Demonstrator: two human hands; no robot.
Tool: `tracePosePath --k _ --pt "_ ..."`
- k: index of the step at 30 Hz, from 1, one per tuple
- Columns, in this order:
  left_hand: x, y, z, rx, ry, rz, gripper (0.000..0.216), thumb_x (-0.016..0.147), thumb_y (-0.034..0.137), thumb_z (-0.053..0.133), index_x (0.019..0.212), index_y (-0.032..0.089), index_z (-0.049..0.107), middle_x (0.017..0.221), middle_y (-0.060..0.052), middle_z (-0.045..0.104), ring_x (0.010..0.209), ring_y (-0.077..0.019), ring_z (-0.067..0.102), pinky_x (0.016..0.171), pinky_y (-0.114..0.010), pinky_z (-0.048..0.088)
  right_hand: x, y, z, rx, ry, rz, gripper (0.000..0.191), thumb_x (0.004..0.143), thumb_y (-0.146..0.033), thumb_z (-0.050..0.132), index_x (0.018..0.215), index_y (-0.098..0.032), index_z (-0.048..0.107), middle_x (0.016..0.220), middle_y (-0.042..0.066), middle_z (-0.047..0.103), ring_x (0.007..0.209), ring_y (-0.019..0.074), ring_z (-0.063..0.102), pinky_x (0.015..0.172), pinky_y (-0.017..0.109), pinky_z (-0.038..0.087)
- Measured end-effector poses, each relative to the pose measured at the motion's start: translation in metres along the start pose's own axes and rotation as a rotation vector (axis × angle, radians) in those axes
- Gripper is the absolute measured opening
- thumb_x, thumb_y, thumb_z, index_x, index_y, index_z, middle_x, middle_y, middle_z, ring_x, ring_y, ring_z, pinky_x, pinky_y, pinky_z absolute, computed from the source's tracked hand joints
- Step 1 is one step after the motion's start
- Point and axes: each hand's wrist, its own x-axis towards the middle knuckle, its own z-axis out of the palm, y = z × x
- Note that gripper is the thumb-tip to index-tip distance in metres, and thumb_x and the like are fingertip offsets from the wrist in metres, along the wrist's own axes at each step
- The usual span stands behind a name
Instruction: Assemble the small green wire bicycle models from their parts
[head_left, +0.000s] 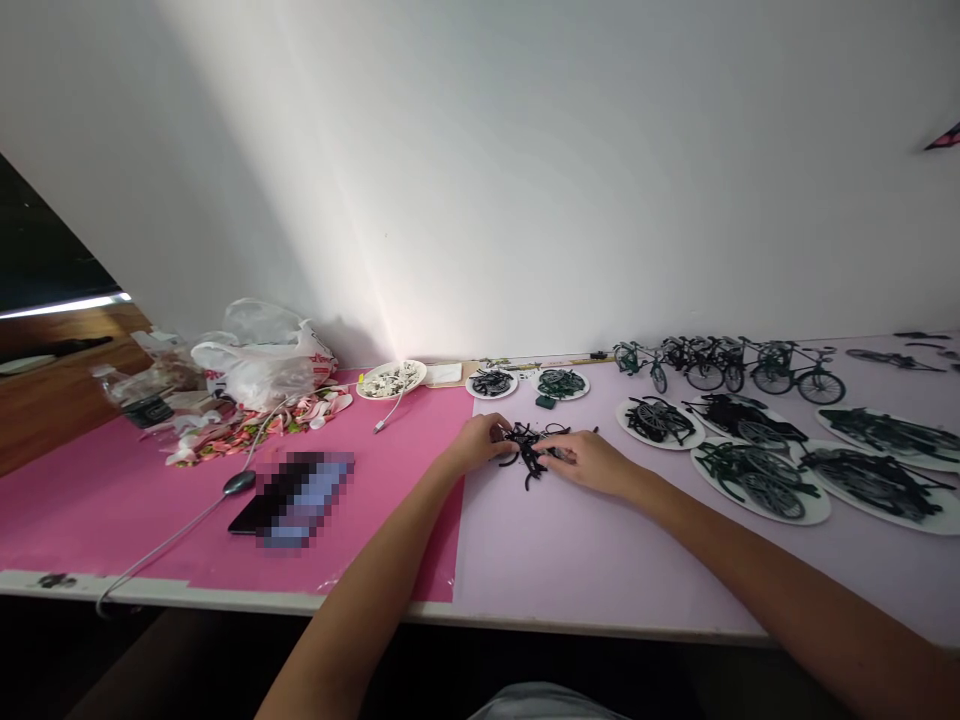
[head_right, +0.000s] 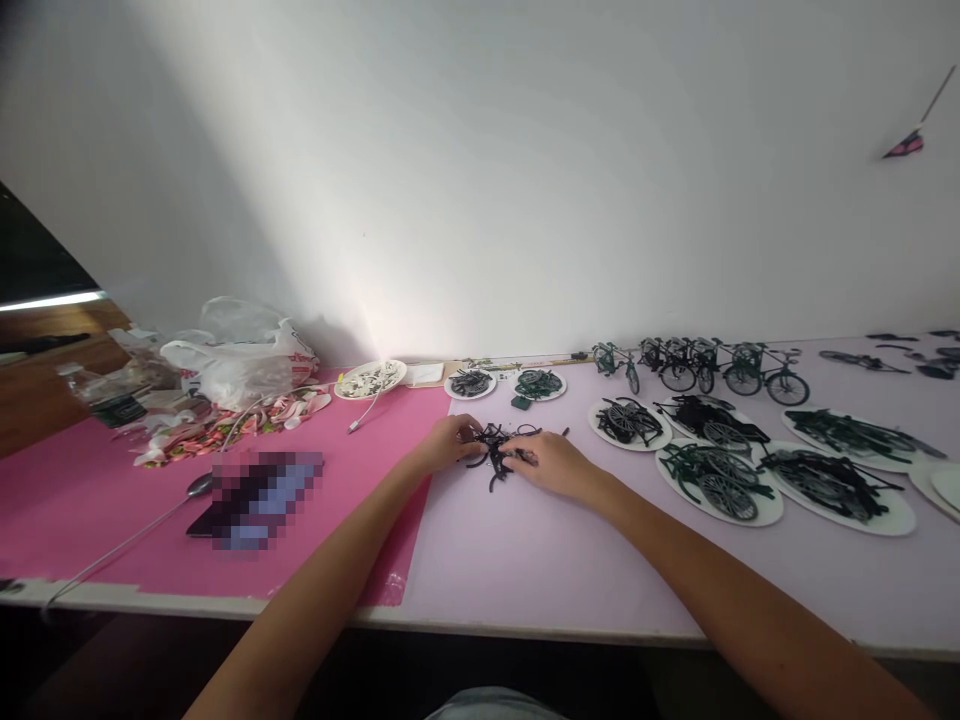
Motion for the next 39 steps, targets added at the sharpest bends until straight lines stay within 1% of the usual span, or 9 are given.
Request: tracePosePath --k 4,9,12,14,17,21,28,33,39 --pt "0.001 -0.001 0.000 0.070 0.026 0.033 0.047 0.075 0.053 0.079 0.109 0.021 0.070 0.091 -0.004 0.073 0.084 -0.0224 0.067 0.072 -0.031 0.049 -0.001 0.002 0.007 0.021 -0.020 -0.082 0.038 0.093 -0.043 0.059 0.120 -0.025 0.080 0.084 0.006 0.076 0.065 0.0183 0.058 0.064 0.028 0.042" --pt "0.001 -0.002 0.001 0.035 0.009 0.047 0.049 0.074 0.055 0.079 0.109 0.021 0.072 0.093 -0.005 0.074 0.086 -0.0228 0.067 0.074 -0.031 0.050 0.000 0.010 0.016 0.046 -0.048 -0.091 0.041 0.092 -0.040 0.063 0.126 -0.024 0.077 0.060 0.000 0.061 0.051 0.0130 0.042 0.055 0.026 0.032" --pt "0.000 0.001 0.001 0.007 -0.003 0.048 0.050 0.074 0.053 0.080 0.111 0.021 0.071 0.093 -0.005 0.074 0.085 -0.0223 0.067 0.073 -0.031 0.050 0.000 0.009 0.017 0.075 -0.038 -0.119 0.037 0.092 -0.040 0.064 0.121 -0.022 0.080 0.062 0.000 0.063 0.052 0.0124 0.039 0.054 0.026 0.030" --pt "-0.001 0.004 0.000 -0.012 -0.007 0.042 0.052 0.073 0.053 0.080 0.112 0.020 0.071 0.094 -0.005 0.074 0.086 -0.0225 0.067 0.075 -0.031 0.050 -0.001 0.006 0.017 0.080 -0.038 -0.143 0.033 0.093 -0.041 0.062 0.113 -0.022 0.082 0.065 0.001 0.065 0.054 0.0129 0.040 0.054 0.026 0.030" --pt "-0.003 0.010 -0.002 -0.030 -0.048 0.023 0.065 0.065 0.057 0.085 0.115 0.020 0.069 0.098 -0.007 0.074 0.091 -0.0249 0.068 0.077 -0.033 0.051 -0.001 0.002 0.015 0.059 -0.042 -0.176 0.036 0.097 -0.045 0.056 0.087 -0.021 0.081 0.061 0.001 0.062 0.055 0.0135 0.042 0.055 0.027 0.029" --pt "-0.005 0.014 -0.006 -0.039 -0.099 0.027 0.077 0.055 0.054 0.092 0.120 0.018 0.067 0.103 -0.010 0.073 0.095 -0.0276 0.069 0.081 -0.035 0.054 0.001 0.003 0.015 -0.004 0.019 -0.151 0.047 0.098 -0.047 0.052 0.061 -0.019 0.061 0.055 -0.001 0.052 0.053 0.0130 0.038 0.055 0.028 0.026" --pt "-0.007 0.016 -0.009 -0.094 -0.121 0.010 0.070 0.061 0.048 0.089 0.120 0.019 0.066 0.102 -0.008 0.074 0.094 -0.0258 0.070 0.086 -0.036 0.053 0.005 0.011 0.015 -0.136 0.175 -0.011 0.047 0.096 -0.045 0.052 0.057 -0.020 0.046 0.054 0.000 0.052 0.051 0.0136 0.039 0.054 0.029 0.023" --pt "-0.010 0.020 -0.013 -0.017 -0.111 0.018 0.059 0.068 0.042 0.084 0.119 0.021 0.067 0.098 -0.006 0.075 0.091 -0.0244 0.070 0.082 -0.034 0.053 0.007 0.015 0.016 -0.117 0.214 0.070 0.046 0.095 -0.045 0.051 0.057 -0.021 0.045 0.050 -0.001 0.047 0.049 0.0130 0.034 0.053 0.029 0.023" --pt "-0.014 0.025 -0.015 0.052 -0.062 0.019 0.045 0.075 0.027 0.071 0.119 0.021 0.067 0.091 -0.004 0.074 0.085 -0.0219 0.069 0.077 -0.031 0.054 0.008 0.024 0.020 -0.005 0.256 0.042 0.051 0.096 -0.052 0.048 0.058 -0.019 0.052 0.052 -0.001 0.049 0.053 0.0133 0.038 0.054 0.028 0.027"
